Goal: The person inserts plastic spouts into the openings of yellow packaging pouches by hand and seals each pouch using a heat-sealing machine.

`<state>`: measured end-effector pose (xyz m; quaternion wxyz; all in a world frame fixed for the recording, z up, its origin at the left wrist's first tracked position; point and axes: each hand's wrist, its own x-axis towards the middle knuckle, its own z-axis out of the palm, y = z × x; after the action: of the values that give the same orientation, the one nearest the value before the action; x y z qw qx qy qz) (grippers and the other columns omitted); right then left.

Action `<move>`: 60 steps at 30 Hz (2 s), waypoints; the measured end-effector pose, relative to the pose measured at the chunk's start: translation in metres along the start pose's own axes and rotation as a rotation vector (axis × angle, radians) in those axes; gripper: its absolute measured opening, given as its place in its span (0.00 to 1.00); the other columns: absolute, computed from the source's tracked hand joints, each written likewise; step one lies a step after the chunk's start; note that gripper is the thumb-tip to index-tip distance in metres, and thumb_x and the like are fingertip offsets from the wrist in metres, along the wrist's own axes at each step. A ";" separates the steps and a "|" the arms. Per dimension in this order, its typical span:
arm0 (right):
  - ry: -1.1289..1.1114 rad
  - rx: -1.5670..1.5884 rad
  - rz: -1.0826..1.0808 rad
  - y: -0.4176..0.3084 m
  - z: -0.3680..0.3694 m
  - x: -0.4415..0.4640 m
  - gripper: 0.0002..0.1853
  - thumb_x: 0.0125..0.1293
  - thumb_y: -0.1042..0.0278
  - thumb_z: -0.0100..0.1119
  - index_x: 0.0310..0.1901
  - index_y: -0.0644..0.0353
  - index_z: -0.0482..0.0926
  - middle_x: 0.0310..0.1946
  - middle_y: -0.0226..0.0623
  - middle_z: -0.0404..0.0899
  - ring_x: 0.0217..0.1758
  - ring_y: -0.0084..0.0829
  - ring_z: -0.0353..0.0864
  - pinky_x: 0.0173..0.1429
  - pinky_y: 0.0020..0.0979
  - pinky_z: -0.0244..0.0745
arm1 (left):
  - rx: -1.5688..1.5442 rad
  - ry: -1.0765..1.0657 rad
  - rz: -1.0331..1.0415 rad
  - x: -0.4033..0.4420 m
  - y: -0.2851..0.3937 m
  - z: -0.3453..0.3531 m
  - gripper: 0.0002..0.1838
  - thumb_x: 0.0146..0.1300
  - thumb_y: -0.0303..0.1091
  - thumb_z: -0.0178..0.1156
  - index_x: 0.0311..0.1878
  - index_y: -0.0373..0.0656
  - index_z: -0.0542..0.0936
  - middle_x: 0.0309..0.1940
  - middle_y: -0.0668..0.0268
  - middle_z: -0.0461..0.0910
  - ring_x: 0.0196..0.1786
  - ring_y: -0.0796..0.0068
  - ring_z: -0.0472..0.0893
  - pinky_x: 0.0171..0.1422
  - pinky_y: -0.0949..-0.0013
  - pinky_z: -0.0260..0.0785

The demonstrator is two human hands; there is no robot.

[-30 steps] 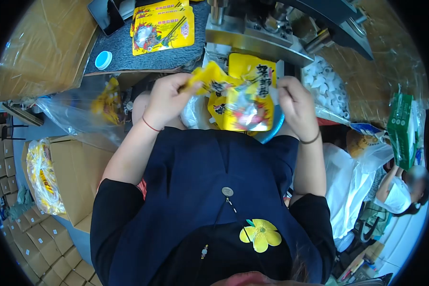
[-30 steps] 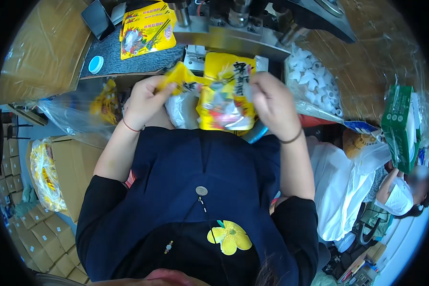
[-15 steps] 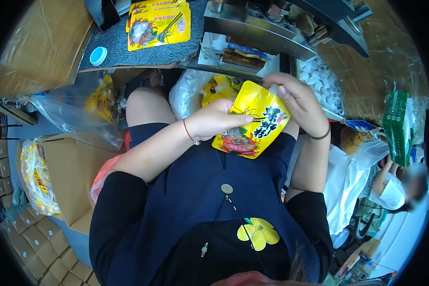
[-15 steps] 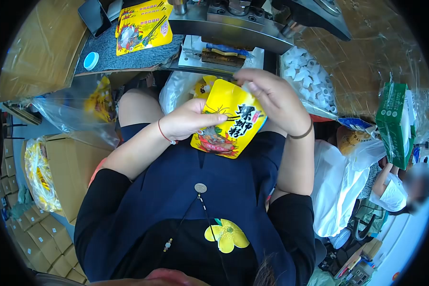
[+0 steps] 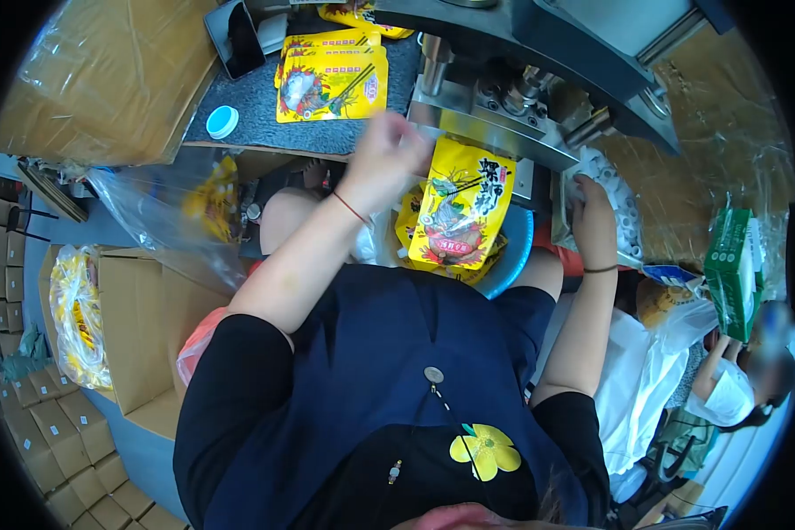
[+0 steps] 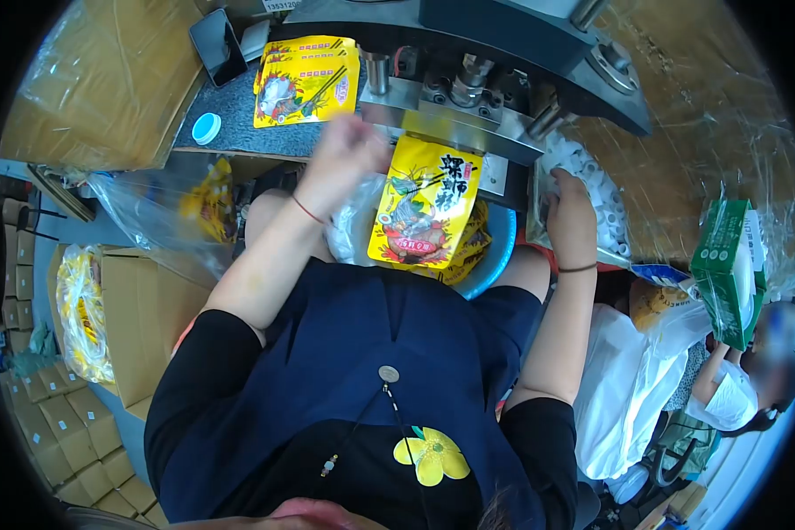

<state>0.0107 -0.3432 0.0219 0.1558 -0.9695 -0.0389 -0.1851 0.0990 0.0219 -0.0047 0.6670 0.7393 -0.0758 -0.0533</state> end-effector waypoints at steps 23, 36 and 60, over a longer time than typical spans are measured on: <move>-0.069 0.800 -0.023 -0.145 -0.008 0.007 0.07 0.71 0.71 0.62 0.45 0.65 0.82 0.35 0.43 0.83 0.38 0.38 0.83 0.46 0.33 0.78 | -0.210 -0.416 -0.211 -0.085 0.007 0.013 0.14 0.74 0.35 0.64 0.53 0.34 0.83 0.40 0.66 0.87 0.36 0.85 0.84 0.40 0.76 0.77; -0.243 -0.407 0.255 -0.020 -0.030 0.001 0.16 0.72 0.59 0.59 0.57 0.52 0.77 0.51 0.53 0.78 0.48 0.60 0.82 0.50 0.54 0.78 | -0.627 -0.426 -0.418 -0.081 -0.006 0.054 0.16 0.74 0.31 0.63 0.58 0.30 0.81 0.51 0.60 0.87 0.49 0.75 0.86 0.57 0.69 0.78; 0.253 0.177 0.149 -0.039 -0.026 -0.015 0.14 0.69 0.63 0.67 0.50 0.63 0.82 0.42 0.48 0.83 0.41 0.45 0.84 0.46 0.38 0.77 | 0.390 0.063 0.256 -0.049 -0.019 -0.076 0.13 0.72 0.32 0.62 0.54 0.36 0.83 0.41 0.54 0.86 0.47 0.63 0.86 0.53 0.65 0.77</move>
<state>-0.0169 -0.3141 0.0504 0.2574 -0.9212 0.0369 -0.2893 0.0655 0.1075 -0.0170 0.5151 0.8397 -0.1570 0.0702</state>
